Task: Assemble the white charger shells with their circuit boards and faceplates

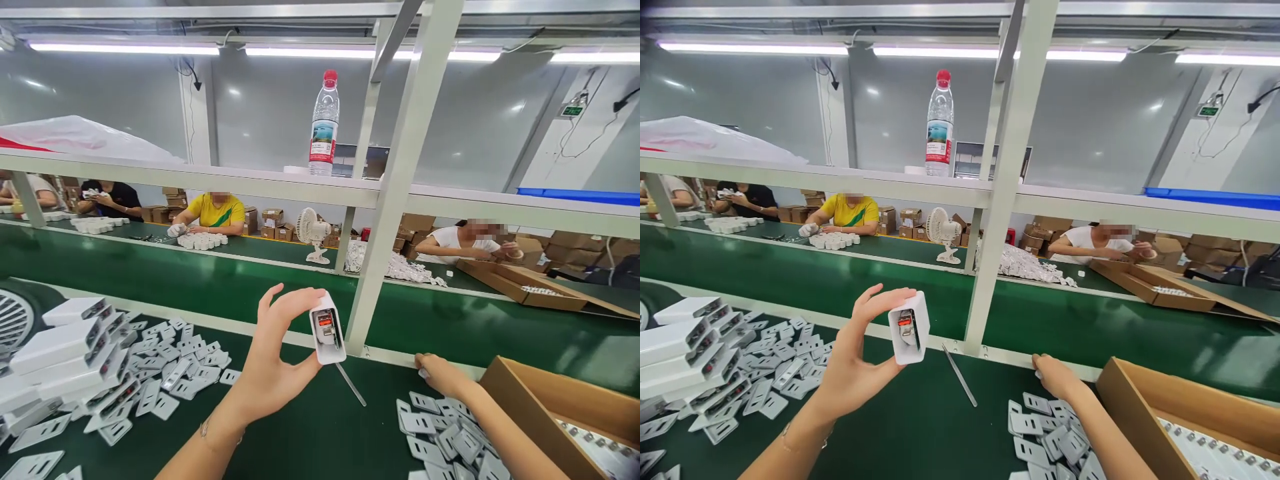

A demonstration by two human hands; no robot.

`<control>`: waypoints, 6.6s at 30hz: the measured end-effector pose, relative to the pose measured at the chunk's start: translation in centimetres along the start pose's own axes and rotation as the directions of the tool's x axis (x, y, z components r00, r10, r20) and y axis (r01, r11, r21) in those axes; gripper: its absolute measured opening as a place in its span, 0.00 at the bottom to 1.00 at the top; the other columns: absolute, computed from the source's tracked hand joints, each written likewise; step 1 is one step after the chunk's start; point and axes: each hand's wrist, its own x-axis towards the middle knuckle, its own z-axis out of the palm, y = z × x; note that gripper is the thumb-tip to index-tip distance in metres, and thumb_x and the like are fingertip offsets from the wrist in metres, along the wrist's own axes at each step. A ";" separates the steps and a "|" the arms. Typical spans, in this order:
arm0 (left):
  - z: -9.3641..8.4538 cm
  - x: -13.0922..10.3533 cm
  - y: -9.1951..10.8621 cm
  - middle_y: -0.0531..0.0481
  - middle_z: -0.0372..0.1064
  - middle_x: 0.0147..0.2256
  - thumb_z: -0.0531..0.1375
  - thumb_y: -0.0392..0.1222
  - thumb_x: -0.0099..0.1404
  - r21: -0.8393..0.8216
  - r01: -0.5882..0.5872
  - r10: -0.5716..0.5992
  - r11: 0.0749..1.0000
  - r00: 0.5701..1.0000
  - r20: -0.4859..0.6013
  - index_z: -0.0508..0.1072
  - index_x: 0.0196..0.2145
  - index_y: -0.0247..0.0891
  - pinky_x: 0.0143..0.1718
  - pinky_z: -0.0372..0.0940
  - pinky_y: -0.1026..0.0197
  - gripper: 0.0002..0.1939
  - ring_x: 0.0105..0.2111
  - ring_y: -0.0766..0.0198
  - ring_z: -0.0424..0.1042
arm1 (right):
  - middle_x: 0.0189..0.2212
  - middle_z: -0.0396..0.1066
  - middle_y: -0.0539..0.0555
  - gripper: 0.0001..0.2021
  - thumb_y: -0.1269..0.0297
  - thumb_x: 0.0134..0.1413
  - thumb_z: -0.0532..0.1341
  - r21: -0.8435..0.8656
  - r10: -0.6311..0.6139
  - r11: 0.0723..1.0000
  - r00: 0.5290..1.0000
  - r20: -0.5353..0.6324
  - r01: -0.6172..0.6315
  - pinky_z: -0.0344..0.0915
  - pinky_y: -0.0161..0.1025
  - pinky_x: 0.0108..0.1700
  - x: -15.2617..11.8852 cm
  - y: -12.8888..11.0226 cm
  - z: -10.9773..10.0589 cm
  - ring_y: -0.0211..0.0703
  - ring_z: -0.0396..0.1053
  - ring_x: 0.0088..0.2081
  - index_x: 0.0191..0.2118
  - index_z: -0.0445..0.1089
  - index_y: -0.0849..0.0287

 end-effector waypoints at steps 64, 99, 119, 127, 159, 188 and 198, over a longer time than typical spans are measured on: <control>-6.2 0.7 -0.6 0.51 0.72 0.56 0.63 0.34 0.68 -0.037 -0.240 0.240 0.970 0.927 0.288 0.63 0.62 0.48 0.72 0.42 0.41 0.28 0.55 0.56 0.72 | 0.40 0.75 0.51 0.24 0.82 0.65 0.60 0.176 -0.256 0.356 0.277 -0.926 0.918 0.73 0.32 0.34 -19.5 -27.8 -8.6 0.38 0.72 0.38 0.55 0.77 0.45; -5.6 0.8 -1.9 0.50 0.74 0.54 0.68 0.39 0.65 -0.088 -0.230 0.245 0.969 0.937 0.250 0.64 0.62 0.48 0.71 0.48 0.41 0.30 0.50 0.55 0.75 | 0.66 0.63 0.49 0.27 0.67 0.65 0.67 0.411 -0.370 0.301 0.503 -0.781 0.860 0.57 0.46 0.70 -17.1 -29.4 -8.2 0.47 0.56 0.69 0.65 0.64 0.39; -5.2 0.9 -2.6 0.47 0.75 0.54 0.67 0.42 0.67 -0.042 -0.207 0.211 0.977 0.934 0.288 0.66 0.59 0.47 0.70 0.49 0.36 0.25 0.51 0.53 0.76 | 0.59 0.73 0.47 0.23 0.75 0.66 0.62 0.396 -0.352 0.328 0.500 -0.791 0.858 0.45 0.58 0.76 -17.2 -29.4 -8.2 0.46 0.55 0.71 0.60 0.67 0.42; -5.1 0.8 -2.9 0.46 0.75 0.54 0.69 0.43 0.65 -0.027 -0.182 0.181 0.983 0.935 0.306 0.66 0.61 0.47 0.70 0.50 0.33 0.29 0.51 0.51 0.76 | 0.57 0.75 0.53 0.18 0.70 0.71 0.57 0.457 -0.338 0.248 0.518 -0.786 0.854 0.42 0.63 0.76 -16.8 -28.9 -8.0 0.49 0.58 0.70 0.61 0.68 0.47; -4.5 0.3 -3.1 0.49 0.76 0.54 0.72 0.50 0.64 -0.120 -0.155 0.185 0.981 0.931 0.313 0.65 0.63 0.49 0.70 0.48 0.36 0.34 0.54 0.49 0.75 | 0.51 0.80 0.43 0.15 0.64 0.73 0.59 0.436 -0.249 0.366 0.538 -0.805 0.822 0.44 0.54 0.76 -16.6 -29.2 -8.1 0.43 0.77 0.53 0.60 0.70 0.42; -4.8 0.5 -2.8 0.52 0.77 0.52 0.71 0.50 0.65 -0.099 -0.174 0.197 0.980 0.925 0.326 0.66 0.57 0.48 0.71 0.46 0.41 0.27 0.52 0.53 0.76 | 0.54 0.78 0.46 0.28 0.74 0.58 0.61 0.471 -0.304 0.297 0.550 -0.778 0.831 0.45 0.58 0.75 -16.6 -28.8 -8.2 0.46 0.75 0.56 0.62 0.68 0.43; -4.8 0.5 -2.9 0.50 0.77 0.54 0.72 0.48 0.64 -0.067 -0.174 0.187 0.982 0.923 0.337 0.66 0.60 0.49 0.70 0.47 0.36 0.30 0.53 0.50 0.76 | 0.53 0.78 0.49 0.28 0.76 0.56 0.61 0.490 -0.278 0.308 0.569 -0.774 0.816 0.60 0.56 0.69 -16.5 -28.8 -8.0 0.49 0.74 0.57 0.61 0.69 0.46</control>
